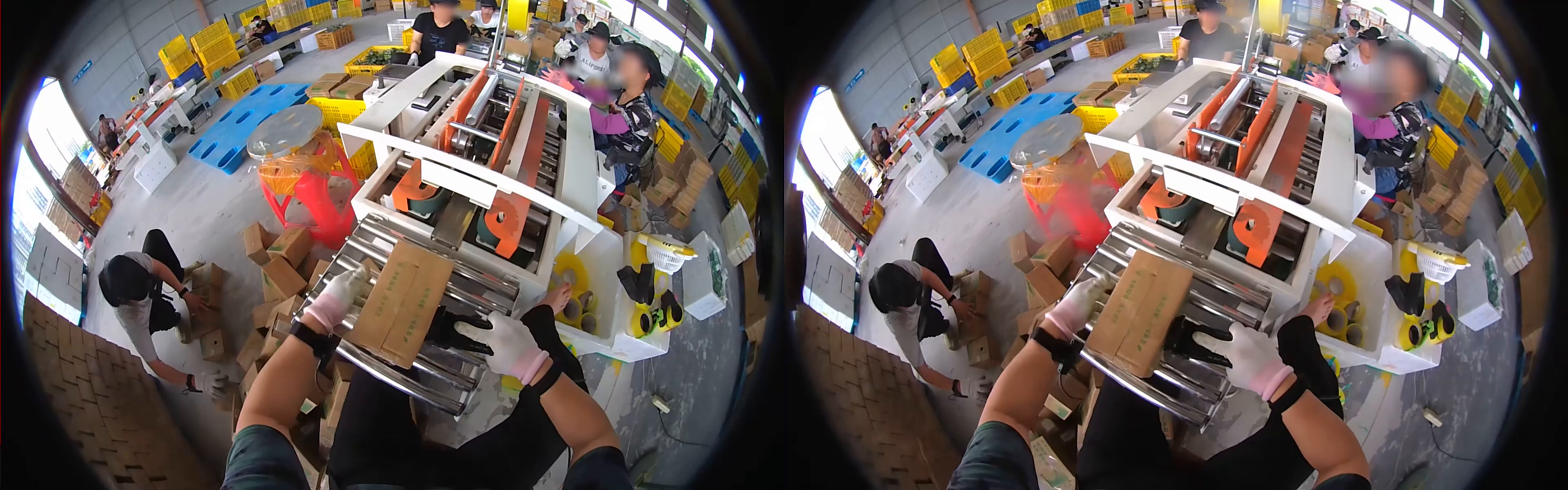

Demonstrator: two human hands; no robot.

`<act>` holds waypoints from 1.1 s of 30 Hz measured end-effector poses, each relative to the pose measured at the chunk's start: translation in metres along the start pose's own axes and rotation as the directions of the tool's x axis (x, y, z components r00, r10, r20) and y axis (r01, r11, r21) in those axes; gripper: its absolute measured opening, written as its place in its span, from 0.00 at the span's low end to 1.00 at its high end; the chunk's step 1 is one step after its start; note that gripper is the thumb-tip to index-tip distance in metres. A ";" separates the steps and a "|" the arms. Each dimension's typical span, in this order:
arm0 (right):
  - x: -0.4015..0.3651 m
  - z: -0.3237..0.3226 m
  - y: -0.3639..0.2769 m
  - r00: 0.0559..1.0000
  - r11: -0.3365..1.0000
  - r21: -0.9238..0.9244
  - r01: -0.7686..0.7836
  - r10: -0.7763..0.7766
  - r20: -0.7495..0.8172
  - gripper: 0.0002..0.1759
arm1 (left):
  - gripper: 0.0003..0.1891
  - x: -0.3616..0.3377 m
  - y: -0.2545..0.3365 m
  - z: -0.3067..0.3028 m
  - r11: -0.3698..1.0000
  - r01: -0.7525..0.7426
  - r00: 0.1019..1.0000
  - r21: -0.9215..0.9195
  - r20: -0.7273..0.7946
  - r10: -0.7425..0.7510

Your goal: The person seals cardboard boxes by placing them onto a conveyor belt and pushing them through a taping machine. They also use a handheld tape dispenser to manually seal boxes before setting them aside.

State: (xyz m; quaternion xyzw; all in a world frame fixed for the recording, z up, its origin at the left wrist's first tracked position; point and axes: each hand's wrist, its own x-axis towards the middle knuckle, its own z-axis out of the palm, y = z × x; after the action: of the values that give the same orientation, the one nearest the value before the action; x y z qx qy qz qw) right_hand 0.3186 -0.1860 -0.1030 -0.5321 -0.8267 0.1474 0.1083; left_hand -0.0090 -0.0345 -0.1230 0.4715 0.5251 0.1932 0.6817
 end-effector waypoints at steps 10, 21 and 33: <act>-0.016 0.002 -0.037 0.999 0.999 0.001 -0.046 0.046 0.019 0.42 | 0.33 -0.051 0.034 0.049 0.624 -0.035 0.951 0.780 -0.166 0.261; 0.004 0.038 -0.027 0.938 0.997 0.047 -0.061 0.042 0.343 0.30 | 0.59 -0.107 0.044 0.151 0.015 -0.164 0.835 0.986 0.131 0.535; -0.076 -0.026 -0.025 0.988 0.833 0.551 -0.038 -0.051 0.144 0.42 | 0.56 -0.204 -0.030 -0.033 0.384 0.514 0.602 0.767 -0.641 0.476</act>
State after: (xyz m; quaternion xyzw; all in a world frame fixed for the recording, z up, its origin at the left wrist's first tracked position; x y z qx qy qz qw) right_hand 0.3369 -0.2616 -0.0713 -0.4625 -0.7565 0.4197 0.1940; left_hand -0.1222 -0.1891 -0.0399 0.6162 0.7862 0.0454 -0.0143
